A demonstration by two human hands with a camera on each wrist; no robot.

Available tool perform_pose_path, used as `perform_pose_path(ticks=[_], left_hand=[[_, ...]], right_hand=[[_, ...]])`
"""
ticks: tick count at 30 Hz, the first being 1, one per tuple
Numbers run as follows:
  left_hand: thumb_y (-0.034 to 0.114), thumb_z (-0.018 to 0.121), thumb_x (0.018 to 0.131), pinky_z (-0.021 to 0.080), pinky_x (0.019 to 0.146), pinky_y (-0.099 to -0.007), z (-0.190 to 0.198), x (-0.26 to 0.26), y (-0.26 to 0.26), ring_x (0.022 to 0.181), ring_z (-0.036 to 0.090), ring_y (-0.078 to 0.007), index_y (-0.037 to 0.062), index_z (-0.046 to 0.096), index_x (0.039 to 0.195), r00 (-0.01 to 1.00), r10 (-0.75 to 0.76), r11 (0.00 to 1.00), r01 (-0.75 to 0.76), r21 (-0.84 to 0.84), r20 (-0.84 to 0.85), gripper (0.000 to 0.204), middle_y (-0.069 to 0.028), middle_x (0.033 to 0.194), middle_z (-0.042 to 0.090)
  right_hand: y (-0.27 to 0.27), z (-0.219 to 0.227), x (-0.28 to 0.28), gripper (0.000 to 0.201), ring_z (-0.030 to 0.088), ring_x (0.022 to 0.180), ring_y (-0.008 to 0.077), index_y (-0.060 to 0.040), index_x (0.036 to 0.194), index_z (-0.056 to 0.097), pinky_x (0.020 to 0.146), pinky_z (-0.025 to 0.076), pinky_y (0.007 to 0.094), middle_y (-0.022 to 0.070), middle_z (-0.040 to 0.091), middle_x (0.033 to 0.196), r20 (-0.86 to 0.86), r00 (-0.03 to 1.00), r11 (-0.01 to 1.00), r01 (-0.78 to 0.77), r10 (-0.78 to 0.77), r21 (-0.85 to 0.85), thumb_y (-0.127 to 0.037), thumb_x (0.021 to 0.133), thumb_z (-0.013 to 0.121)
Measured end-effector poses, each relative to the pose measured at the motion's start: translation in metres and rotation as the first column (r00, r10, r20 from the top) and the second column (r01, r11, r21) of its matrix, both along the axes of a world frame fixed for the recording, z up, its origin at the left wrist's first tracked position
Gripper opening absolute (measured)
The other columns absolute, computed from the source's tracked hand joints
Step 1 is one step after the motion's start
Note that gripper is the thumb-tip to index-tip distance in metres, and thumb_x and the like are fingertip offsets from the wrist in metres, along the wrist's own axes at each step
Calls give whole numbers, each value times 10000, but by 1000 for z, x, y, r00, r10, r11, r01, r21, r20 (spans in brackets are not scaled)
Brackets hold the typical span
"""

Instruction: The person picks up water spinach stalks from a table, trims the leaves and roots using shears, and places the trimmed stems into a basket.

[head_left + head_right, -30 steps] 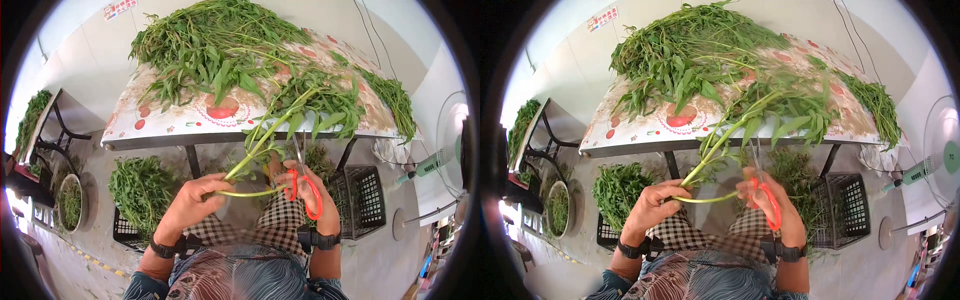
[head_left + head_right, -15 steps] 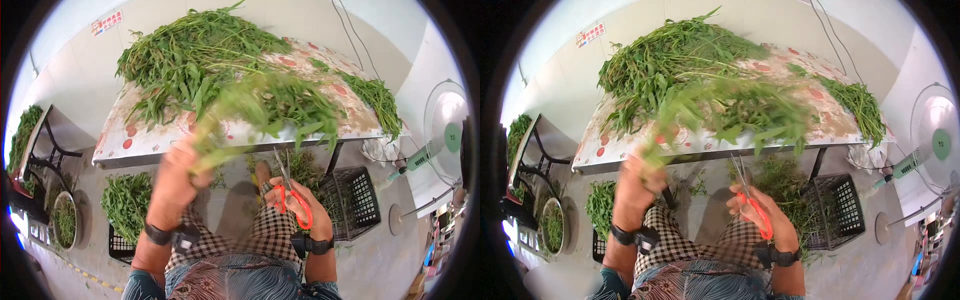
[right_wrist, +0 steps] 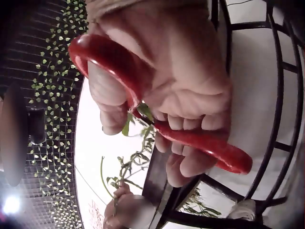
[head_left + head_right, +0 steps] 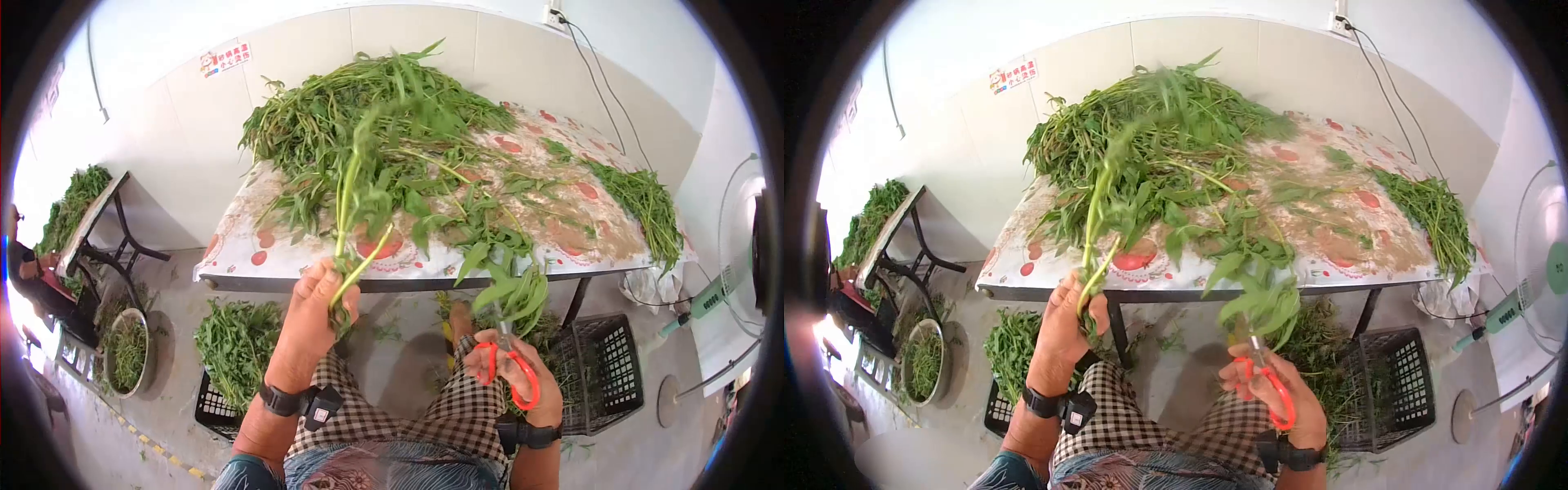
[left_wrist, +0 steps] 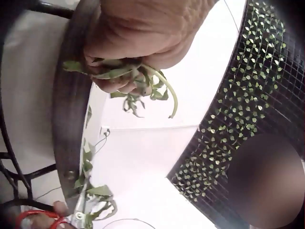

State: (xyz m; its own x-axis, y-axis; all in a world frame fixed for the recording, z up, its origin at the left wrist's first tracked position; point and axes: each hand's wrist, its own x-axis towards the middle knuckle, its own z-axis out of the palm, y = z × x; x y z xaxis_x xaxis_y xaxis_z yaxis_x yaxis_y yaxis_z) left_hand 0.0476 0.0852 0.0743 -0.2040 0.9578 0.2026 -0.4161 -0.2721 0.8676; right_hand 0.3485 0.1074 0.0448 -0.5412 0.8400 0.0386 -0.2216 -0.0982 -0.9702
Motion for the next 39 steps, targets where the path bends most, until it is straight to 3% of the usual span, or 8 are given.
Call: perform_pose_path(ticks=[7, 11, 19, 23, 28, 31, 33, 39], left_hand=[[150, 528, 912, 412, 484, -165, -23, -11, -30, 553, 503, -41, 20, 592, 1007, 902, 109, 981, -167, -104, -419, 173, -12, 749, 618], [39, 521, 872, 454, 569, -196, -23, -11, -41, 626, 538, -46, -2, 592, 1054, 776, 146, 938, -305, -164, -613, 199, -17, 799, 637], [-50, 581, 769, 495, 635, -275, -34, -2, -47, 737, 633, -205, 23, 618, 999, 278, 507, 844, -351, 405, -816, 244, -116, 899, 617], [-54, 592, 756, 495, 616, -270, -36, -1, -54, 722, 623, -227, 31, 622, 976, 255, 515, 824, -410, 391, -818, 238, -111, 902, 608], [-40, 585, 780, 445, 503, -217, -35, -1, -55, 620, 570, -145, 35, 596, 982, 264, 506, 828, -417, 376, -821, 216, -64, 783, 585], [-21, 549, 812, 376, 473, -187, -25, -1, -66, 580, 477, -73, 85, 549, 1035, 874, 341, 927, -374, -32, -347, 247, -6, 711, 532], [129, 580, 861, 323, 414, -178, -23, -3, -65, 518, 398, -39, 100, 518, 1071, 961, 261, 965, -261, 8, -95, 221, 26, 689, 492], [237, 562, 883, 325, 379, -211, -57, -22, -71, 473, 352, -76, 104, 520, 1096, 683, -138, 971, 235, -37, 717, 255, 28, 645, 402]], right_hand=[[3, 7, 6, 772, 592, 830, 191, 40, 1211, 461, 684, 450, 272, 145, 623, 984, 82, 997, 995, 21, -13, -97, -539, 742, 662], [1, 7, 20, 812, 578, 872, 214, 60, 1247, 415, 717, 443, 284, 179, 600, 1027, -54, 961, 952, -276, 271, -132, -500, 725, 687], [-6, 20, -8, 824, 575, 806, 205, 62, 1294, 345, 694, 446, 295, 191, 600, 1035, -166, 894, 900, -431, 416, -67, -487, 763, 656], [11, 10, -15, 772, 570, 741, 198, 43, 1280, 376, 659, 448, 296, 175, 614, 998, -435, 778, 863, -506, 454, -4, -524, 804, 596], [-1, 36, -28, 746, 581, 768, 171, 14, 1264, 420, 693, 464, 285, 139, 614, 981, -8, 952, 949, -305, 306, -76, -526, 789, 621], [-3, 45, -36, 771, 587, 774, 176, 15, 1261, 401, 679, 466, 284, 135, 613, 969, 51, 958, 958, -279, 283, -71, -532, 772, 636], [1, 42, -41, 850, 595, 745, 199, 42, 1237, 375, 629, 463, 288, 139, 626, 923, 63, 966, 968, -251, 252, -15, -604, 742, 622], [12, 49, -55, 719, 577, 808, 160, -22, 1308, 345, 686, 469, 274, 107, 587, 989, 80, 937, 940, -340, 340, -13, -463, 812, 620]])
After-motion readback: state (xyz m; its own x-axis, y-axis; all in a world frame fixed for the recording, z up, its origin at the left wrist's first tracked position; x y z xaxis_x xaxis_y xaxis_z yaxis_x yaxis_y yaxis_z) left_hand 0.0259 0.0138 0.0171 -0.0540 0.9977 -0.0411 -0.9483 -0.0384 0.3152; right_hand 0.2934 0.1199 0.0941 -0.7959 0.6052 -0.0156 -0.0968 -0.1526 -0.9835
